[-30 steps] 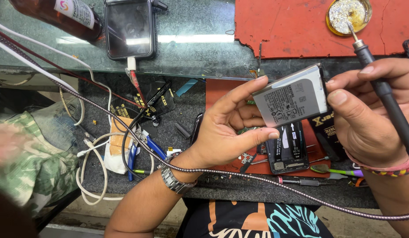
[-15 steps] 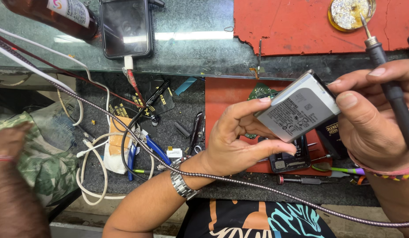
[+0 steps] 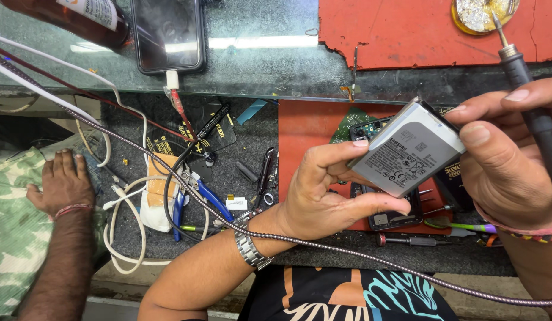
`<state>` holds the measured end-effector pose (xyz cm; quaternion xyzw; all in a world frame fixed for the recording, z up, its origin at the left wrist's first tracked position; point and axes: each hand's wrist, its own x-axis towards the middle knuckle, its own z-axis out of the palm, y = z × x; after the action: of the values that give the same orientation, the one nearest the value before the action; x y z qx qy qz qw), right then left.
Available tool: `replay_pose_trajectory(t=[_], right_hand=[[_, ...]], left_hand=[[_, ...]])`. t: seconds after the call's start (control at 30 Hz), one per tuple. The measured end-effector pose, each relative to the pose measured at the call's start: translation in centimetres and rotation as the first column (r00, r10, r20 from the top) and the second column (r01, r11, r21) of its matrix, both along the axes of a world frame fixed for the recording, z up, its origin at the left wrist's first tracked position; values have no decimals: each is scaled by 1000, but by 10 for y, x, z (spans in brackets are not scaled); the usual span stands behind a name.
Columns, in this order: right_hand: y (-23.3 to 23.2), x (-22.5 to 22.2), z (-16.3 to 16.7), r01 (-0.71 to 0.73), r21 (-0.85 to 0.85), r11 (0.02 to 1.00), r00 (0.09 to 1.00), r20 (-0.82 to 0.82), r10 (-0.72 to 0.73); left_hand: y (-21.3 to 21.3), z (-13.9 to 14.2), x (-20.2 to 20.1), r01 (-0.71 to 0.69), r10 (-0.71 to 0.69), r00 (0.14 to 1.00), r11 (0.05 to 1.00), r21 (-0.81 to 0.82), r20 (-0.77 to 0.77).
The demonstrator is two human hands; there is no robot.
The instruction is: The person removes a battery from a disassembled smartphone, then uses a soldering iron to work on the battery terminals. The person then picks up a wireless earbud case, opens it, and briefly handles the earbuds before closing the case.
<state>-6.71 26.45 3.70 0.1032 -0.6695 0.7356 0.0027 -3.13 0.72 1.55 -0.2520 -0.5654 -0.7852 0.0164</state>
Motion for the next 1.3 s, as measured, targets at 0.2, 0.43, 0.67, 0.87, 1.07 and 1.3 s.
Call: replay_pose_trajectory(t=[0.2,0.43,0.67,0.87,1.07,1.3], right_hand=[[-1,-2,1,-4,3,1000,1000,5,4],[0,-2,0,-22,54,998,999,-33,23],[-4,-3,6,-23,7,1000,1000,-17,23],[-16,-5,19,1,34,999,998,-55,1],[-31,-8,28,57,-23,998,998,-23,-57],[-33,-16,33,70,275,959,920,-390,45]], left_hand=[[0,0,0,9,-9,1000,1000,10,4],[-1,0,0,-2,2,1000,1000,-15,0],[-2,0,0,-8,8,1000,1000,-20,1],[-4,7,-2,61,-80,975,993,97,209],[-11,14,-21,91,-326,804,894,438,498],[-21,13,-31,211,-534,665,805,555,522]])
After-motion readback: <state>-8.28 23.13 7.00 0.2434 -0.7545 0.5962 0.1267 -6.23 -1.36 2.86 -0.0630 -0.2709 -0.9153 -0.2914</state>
